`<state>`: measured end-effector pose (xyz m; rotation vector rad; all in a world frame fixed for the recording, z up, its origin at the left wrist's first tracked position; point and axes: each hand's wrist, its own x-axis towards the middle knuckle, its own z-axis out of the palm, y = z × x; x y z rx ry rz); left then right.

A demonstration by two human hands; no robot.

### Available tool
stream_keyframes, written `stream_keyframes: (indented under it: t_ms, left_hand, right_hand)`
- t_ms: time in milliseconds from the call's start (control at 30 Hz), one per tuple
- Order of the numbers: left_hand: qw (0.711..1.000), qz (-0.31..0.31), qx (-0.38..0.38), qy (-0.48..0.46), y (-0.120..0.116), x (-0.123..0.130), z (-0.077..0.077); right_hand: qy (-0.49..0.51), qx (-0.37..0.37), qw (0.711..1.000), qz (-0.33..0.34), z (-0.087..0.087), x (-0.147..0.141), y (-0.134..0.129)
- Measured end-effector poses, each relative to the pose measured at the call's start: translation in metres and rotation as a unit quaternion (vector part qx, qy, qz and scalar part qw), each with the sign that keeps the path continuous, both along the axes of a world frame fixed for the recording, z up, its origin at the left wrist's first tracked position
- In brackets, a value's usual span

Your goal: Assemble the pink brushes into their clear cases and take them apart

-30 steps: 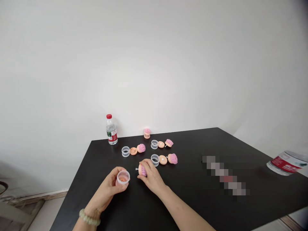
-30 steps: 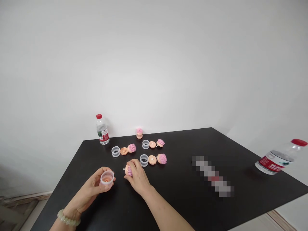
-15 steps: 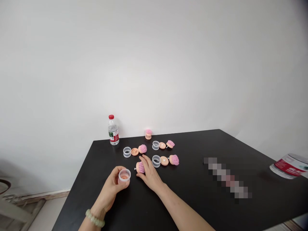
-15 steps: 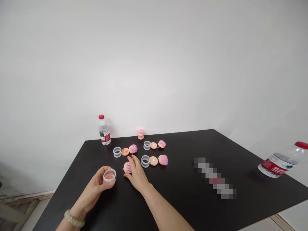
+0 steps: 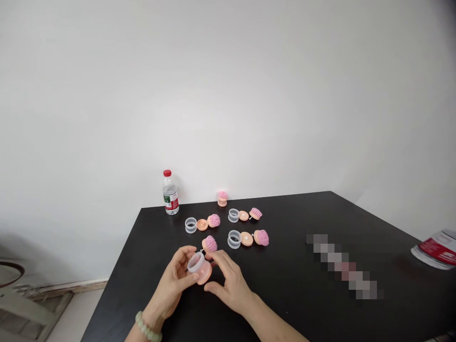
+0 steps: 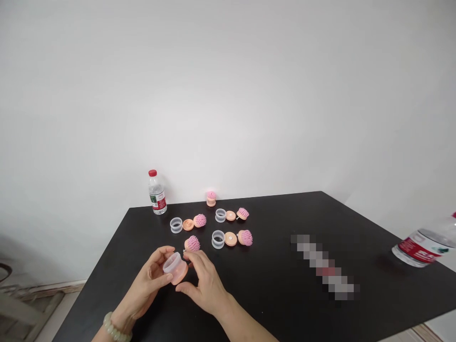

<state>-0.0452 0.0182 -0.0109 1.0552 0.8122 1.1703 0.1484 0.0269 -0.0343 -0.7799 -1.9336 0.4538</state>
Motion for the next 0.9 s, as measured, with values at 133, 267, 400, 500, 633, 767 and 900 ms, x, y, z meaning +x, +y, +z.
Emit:
stream_keyframes:
  t_ms: [133,267,400,500,633,767,900]
  left_hand:
    - [0.999,-0.009,0.017,0.031,-0.003,0.004,-0.003]
    - [0.995,0.009,0.048,0.085,-0.003,0.007,-0.002]
    - [0.976,0.045,0.085,0.196,-0.003,0.008,0.000]
    - [0.967,0.056,0.088,0.233,-0.003,0.008,-0.001]
    - [0.978,0.033,0.043,0.201,-0.002,0.011,-0.007]
    - [0.989,0.039,0.018,0.140,0.000,0.012,-0.007]
    - [0.989,0.049,0.022,0.136,0.001,0.011,-0.004]
  right_hand:
    - [-0.007,-0.037,0.999,-0.015,-0.005,-0.007,-0.003]
    - [0.004,-0.072,0.997,-0.031,-0.008,-0.006,-0.002]
    - [0.002,-0.080,0.996,-0.025,-0.006,-0.005,-0.003]
    - [0.007,-0.061,0.998,-0.011,-0.002,-0.006,-0.007]
    - [-0.016,0.011,1.000,-0.002,0.002,-0.007,-0.011]
    - [-0.020,-0.042,0.999,0.011,-0.003,-0.005,-0.008]
    - [0.006,-0.135,0.990,0.038,-0.006,-0.003,-0.003]
